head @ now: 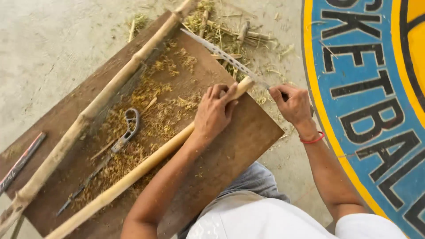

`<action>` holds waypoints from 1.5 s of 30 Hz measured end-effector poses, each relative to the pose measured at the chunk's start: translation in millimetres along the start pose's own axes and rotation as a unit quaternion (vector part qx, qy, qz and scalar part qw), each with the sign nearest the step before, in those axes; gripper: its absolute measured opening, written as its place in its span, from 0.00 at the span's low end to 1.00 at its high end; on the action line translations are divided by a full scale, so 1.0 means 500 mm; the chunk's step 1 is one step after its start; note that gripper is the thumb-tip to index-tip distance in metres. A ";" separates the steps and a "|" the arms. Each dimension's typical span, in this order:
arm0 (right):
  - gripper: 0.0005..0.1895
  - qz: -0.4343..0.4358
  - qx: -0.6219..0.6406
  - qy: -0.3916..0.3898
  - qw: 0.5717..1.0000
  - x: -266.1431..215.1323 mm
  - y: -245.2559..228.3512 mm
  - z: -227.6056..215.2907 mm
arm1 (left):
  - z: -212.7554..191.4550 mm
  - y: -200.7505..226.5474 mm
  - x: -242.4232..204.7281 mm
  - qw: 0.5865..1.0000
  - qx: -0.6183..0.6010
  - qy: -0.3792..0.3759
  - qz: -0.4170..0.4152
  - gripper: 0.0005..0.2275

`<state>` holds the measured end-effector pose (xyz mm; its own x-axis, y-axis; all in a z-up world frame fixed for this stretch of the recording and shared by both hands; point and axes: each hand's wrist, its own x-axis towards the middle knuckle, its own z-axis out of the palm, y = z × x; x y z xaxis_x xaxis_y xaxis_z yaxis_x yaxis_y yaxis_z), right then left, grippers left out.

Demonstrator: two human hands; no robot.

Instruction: Shaving and smoothing bamboo poles using a machete.

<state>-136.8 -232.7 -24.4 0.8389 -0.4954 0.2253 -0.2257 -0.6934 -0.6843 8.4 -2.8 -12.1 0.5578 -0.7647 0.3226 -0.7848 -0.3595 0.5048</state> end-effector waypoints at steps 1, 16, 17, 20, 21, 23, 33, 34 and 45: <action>0.24 -0.007 -0.042 -0.031 0.999 -0.002 -0.027 0.006 | 0.004 0.000 -0.011 1.000 0.010 0.016 0.006 0.19; 0.25 0.008 -0.056 -0.053 0.997 0.008 -0.092 0.041 | -0.120 -0.016 -0.152 0.997 0.058 -0.031 -0.048 0.32; 0.25 0.007 -0.056 -0.059 0.997 0.002 -0.089 0.040 | -0.187 -0.021 -0.207 0.996 0.057 -0.032 -0.054 0.32; 0.27 -0.040 -0.009 -0.036 0.998 0.013 -0.085 0.052 | -0.388 -0.052 -0.378 0.982 0.051 -0.020 -0.179 0.30; 0.28 -0.054 -0.011 -0.027 0.998 0.012 -0.082 0.053 | -0.442 -0.064 -0.449 0.961 0.085 -0.035 -0.261 0.32; 0.28 -0.067 -0.014 -0.016 0.998 0.010 -0.075 0.052 | -0.507 -0.091 -0.577 0.932 0.117 -0.051 -0.340 0.34; 0.27 -0.064 -0.060 0.012 0.996 0.015 -0.071 0.052 | -0.515 -0.168 -0.802 0.915 0.269 0.010 -0.300 0.20; 0.27 -0.061 -0.091 0.022 0.994 0.012 -0.061 0.053 | -0.518 -0.165 -0.807 0.911 0.292 -0.016 -0.291 0.20; 0.25 -0.189 -0.125 0.049 0.973 -0.042 -0.050 0.023 | -0.486 -0.094 -0.921 0.925 0.226 -0.065 -0.297 0.27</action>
<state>-143.1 -198.9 -20.2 0.8366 -0.2188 0.5022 -0.0337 -0.9356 -0.3515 -145.8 496.5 10.2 0.9130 -0.4075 -0.0186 -0.3991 -0.9019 0.1653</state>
